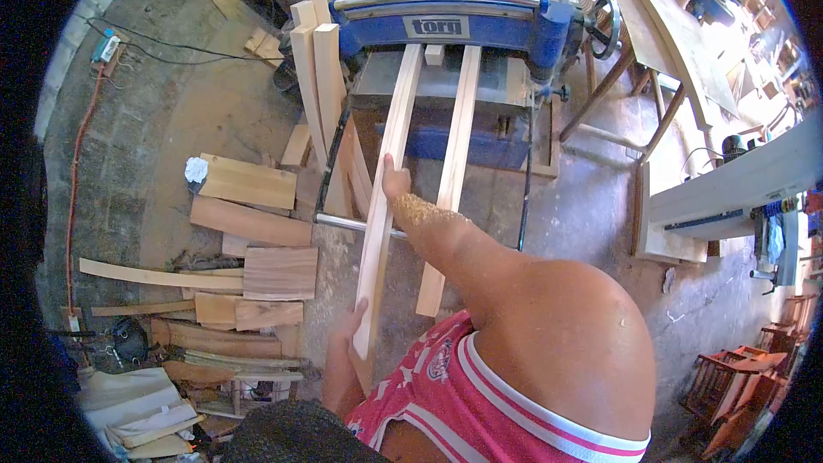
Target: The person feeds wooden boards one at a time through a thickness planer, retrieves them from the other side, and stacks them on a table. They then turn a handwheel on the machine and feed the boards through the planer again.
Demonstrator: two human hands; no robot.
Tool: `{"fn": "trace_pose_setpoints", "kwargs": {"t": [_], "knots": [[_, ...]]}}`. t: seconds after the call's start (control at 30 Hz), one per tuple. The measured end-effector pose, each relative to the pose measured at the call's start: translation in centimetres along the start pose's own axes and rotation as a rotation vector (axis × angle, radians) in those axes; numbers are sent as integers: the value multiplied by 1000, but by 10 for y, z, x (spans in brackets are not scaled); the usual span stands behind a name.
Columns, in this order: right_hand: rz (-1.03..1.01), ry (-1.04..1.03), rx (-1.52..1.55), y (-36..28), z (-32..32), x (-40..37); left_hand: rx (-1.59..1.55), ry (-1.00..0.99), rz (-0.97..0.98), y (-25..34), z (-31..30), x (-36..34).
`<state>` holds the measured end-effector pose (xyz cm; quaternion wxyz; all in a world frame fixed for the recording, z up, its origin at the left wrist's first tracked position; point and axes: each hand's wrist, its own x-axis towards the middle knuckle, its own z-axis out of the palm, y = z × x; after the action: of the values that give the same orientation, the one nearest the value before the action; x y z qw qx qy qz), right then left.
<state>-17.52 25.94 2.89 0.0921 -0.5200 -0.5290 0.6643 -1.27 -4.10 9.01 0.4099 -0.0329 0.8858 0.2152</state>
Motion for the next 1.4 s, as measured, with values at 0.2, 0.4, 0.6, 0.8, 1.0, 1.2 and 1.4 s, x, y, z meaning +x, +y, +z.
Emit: {"fn": "trace_pose_setpoints", "kwargs": {"t": [0.2, 0.4, 0.6, 0.8, 1.0, 1.2, 1.4], "knots": [[-33, 29, -22, -6, 5, 21, -207, 48, 31, -134, 42, -72], [-57, -41, -95, -18, -2, 41, -100, 239, 15, -81, 36, -79], [-161, -179, -251, -31, -15, 69, 1, 279, 52, -69, 35, -71], [-693, 63, -279, -49, -36, 49, -29, 214, -70, -40, 25, -71], [-1045, -40, -245, -132, 13, 53, -30, 220, -107, -58, 42, -43], [-1384, 6, -206, -249, 76, 33, -22, 268, -172, -37, 43, -35], [-1448, 143, -587, -345, 106, 36, -130, 244, -137, 33, 9, -73]]}}
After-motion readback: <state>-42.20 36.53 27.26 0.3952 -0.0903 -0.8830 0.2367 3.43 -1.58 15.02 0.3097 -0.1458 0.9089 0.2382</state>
